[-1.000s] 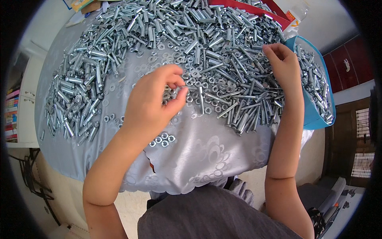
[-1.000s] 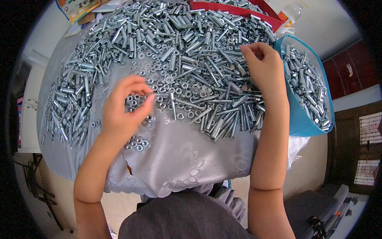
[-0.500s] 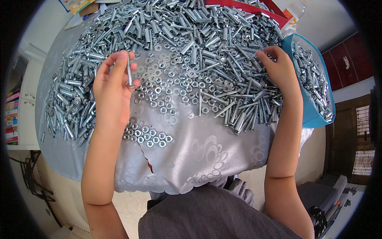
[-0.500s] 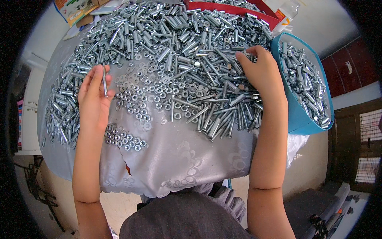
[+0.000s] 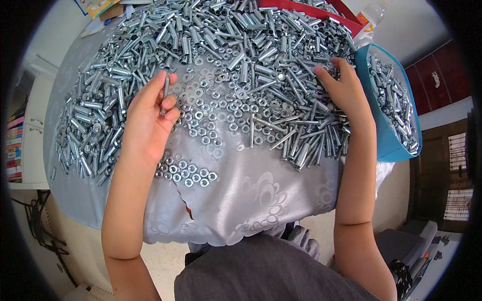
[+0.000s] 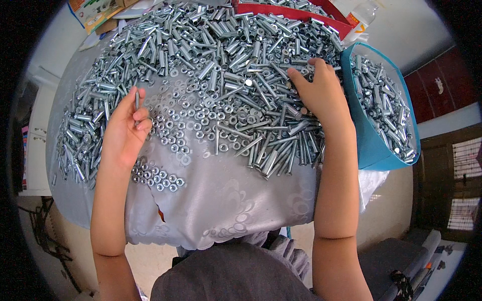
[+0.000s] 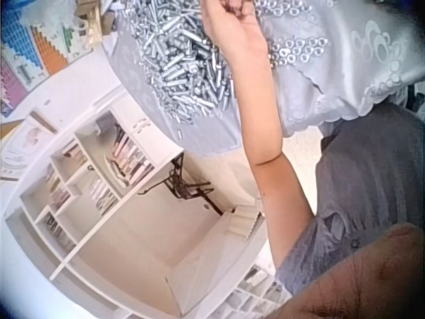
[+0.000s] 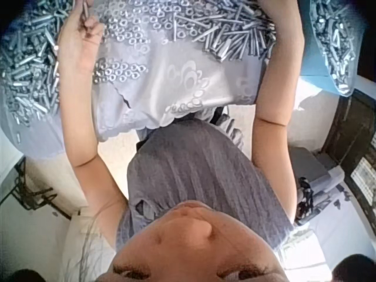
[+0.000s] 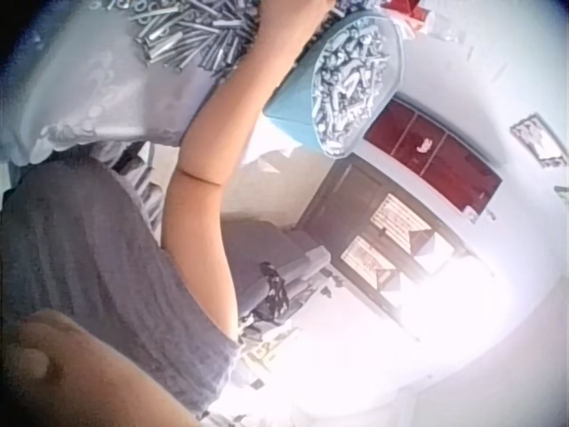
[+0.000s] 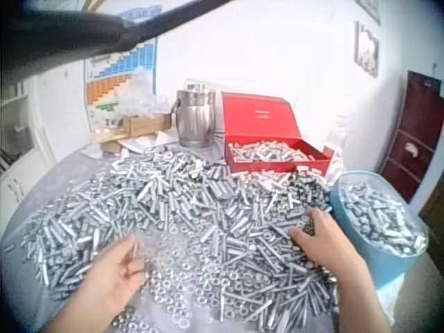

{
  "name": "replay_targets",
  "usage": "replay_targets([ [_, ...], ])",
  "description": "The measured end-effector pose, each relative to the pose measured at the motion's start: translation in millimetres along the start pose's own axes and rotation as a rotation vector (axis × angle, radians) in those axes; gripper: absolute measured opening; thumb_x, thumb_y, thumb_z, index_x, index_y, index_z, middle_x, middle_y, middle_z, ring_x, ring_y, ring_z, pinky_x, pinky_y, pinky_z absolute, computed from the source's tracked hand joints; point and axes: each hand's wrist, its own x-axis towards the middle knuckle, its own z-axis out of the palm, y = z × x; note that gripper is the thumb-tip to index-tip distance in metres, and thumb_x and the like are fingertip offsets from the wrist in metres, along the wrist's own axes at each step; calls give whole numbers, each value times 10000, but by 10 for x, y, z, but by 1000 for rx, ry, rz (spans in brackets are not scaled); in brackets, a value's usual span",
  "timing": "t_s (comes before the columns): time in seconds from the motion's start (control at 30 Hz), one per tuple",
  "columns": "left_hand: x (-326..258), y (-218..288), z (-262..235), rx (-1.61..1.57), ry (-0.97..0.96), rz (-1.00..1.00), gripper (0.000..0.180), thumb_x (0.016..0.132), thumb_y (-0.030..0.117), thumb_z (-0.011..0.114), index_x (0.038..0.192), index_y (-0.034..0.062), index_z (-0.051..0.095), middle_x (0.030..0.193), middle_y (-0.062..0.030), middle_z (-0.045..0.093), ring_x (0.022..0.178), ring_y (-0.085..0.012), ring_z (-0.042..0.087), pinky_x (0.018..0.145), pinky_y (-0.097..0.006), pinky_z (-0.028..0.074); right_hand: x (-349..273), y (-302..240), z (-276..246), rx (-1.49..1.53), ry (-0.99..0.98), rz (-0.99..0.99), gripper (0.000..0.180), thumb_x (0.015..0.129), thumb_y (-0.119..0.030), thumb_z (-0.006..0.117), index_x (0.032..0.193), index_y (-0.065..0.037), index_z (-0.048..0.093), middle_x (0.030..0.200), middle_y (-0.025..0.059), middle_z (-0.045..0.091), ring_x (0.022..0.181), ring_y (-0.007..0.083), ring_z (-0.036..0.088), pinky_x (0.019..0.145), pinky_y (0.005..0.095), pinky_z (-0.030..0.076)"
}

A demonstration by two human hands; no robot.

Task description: The person repeatedly picks up bolts, washers, and nuts from a large pile on a table. They thread the washers and nuts onto the bolts by hand and place the assembled units back onto the table. The process is continuous and repetitive throughout the clip.

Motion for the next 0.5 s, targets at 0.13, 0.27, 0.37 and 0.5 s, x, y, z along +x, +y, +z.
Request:
replay_targets([
  [0.13, 0, 1, -8, 4, -1, 1, 107, 861, 160, 541, 916, 69, 525, 905, 6, 543, 572, -44, 376, 474, -183, 301, -11, -54, -23, -11, -54, 45, 566, 773, -418, 573, 1115, 28, 506, 1115, 237, 512, 1041, 321, 510, 890, 357, 388],
  [0.27, 2, -6, -11, 6, -4, -1, 105, 857, 164, 546, 904, 72, 528, 896, 9, 542, 578, -45, 378, 479, -187, 307, 38, 15, 14, 5, -39, -6, 507, 778, -403, 572, 1077, 5, 542, 1132, 210, 511, 1031, 322, 515, 879, 351, 396],
  [0.37, -2, -7, -2, 10, -8, -3, 105, 853, 168, 552, 893, 74, 528, 890, 10, 541, 579, -47, 379, 482, -189, 310, 109, 121, 93, 70, -11, -136, 465, 780, -388, 577, 1053, -12, 563, 1153, 190, 503, 1030, 324, 515, 874, 346, 401],
  [0.5, -9, -10, -6, 19, -3, -4, 109, 849, 171, 558, 890, 76, 525, 888, 9, 541, 579, -49, 379, 483, -190, 315, 117, 83, 135, 67, -4, -149, 460, 774, -380, 590, 1078, -37, 555, 1214, 196, 457, 1099, 331, 468, 909, 355, 379],
])
